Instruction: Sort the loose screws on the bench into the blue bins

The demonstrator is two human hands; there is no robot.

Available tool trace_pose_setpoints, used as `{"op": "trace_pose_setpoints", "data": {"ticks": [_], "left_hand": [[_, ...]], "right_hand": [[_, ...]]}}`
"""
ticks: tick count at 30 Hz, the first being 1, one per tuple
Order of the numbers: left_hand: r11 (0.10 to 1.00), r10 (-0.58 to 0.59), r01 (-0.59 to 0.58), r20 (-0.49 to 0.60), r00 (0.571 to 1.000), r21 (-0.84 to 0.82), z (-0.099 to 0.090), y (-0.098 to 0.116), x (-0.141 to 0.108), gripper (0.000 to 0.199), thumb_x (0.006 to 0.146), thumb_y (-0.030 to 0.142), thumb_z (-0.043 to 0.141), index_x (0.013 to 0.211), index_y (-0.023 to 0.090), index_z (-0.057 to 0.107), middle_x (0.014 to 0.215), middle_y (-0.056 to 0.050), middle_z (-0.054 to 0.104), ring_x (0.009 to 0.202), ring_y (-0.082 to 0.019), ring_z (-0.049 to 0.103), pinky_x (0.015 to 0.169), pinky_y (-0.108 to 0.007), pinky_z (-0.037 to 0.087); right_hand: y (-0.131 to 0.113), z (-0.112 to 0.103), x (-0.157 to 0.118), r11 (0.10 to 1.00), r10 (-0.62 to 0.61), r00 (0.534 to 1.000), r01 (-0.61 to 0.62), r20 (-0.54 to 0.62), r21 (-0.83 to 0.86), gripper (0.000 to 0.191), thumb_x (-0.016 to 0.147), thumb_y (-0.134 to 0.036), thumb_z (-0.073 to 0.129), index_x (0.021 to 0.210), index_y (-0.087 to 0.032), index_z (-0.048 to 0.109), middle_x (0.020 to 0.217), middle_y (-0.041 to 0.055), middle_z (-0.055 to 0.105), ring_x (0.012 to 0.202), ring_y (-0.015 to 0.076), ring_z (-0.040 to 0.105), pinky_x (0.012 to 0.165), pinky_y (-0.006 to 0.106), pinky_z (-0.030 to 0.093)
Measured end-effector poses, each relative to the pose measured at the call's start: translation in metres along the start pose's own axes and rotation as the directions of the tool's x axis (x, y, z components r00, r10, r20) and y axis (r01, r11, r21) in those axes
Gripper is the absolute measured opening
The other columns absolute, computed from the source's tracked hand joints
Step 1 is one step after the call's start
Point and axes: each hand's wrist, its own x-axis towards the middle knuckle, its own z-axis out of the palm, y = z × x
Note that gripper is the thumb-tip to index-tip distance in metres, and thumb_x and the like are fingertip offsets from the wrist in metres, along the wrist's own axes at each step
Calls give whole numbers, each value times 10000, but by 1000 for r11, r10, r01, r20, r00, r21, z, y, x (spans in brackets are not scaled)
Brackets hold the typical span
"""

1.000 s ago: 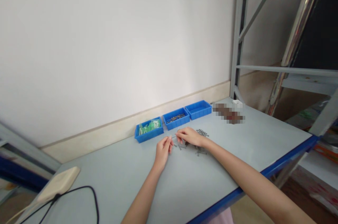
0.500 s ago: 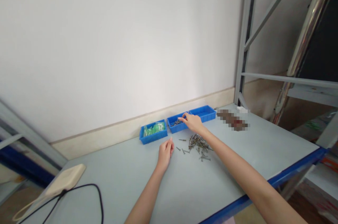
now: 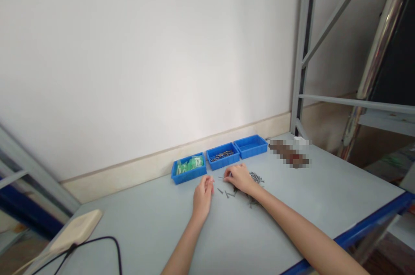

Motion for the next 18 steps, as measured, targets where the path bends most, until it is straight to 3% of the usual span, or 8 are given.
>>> {"op": "trace_pose_setpoints", "data": {"ticks": [2, 6, 10, 14, 18], "left_hand": [[1000, 9, -9, 17, 1000, -8, 1, 1, 0, 388, 799, 559, 379, 749, 188, 483, 500, 56, 464, 400, -101, 411, 441, -216, 316], [998, -5, 14, 122, 992, -66, 4, 2, -1, 440, 783, 592, 366, 630, 187, 448, 473, 52, 445, 379, -91, 394, 419, -213, 311], [994, -2, 13, 110, 994, -107, 3, 3, 0, 446, 767, 593, 403, 611, 179, 458, 476, 52, 430, 382, -83, 377, 412, -208, 298], [991, -13, 27, 107, 994, -130, 0, 6, 1, 429, 730, 577, 474, 596, 170, 478, 478, 47, 438, 386, -79, 374, 409, -202, 285], [990, -35, 39, 36, 999, -133, -3, 8, 2, 409, 686, 550, 542, 558, 166, 483, 451, 48, 432, 387, -83, 377, 406, -201, 272]], "right_hand": [[-1, -3, 0, 988, -102, 995, 99, 15, 122, 142, 795, -264, 575, 843, -187, 684, 821, 41, 695, 788, 179, 604, 743, 269, 366], [-4, -4, 1, 933, -253, 968, 245, -3, 262, 159, 792, -295, 574, 826, -188, 687, 816, 24, 695, 760, 155, 602, 692, 228, 381], [-3, -2, 2, 922, -232, 972, 232, -36, 311, 160, 793, -299, 574, 801, -184, 684, 768, 8, 686, 685, 133, 578, 635, 210, 366], [2, -1, 3, 915, -201, 979, 182, 15, 361, 235, 816, -353, 534, 782, -165, 671, 682, 3, 659, 600, 118, 545, 554, 199, 333], [3, -2, 3, 926, -153, 988, 137, 18, 352, 314, 829, -399, 505, 713, -147, 654, 632, 3, 626, 566, 110, 513, 539, 200, 315]]}}
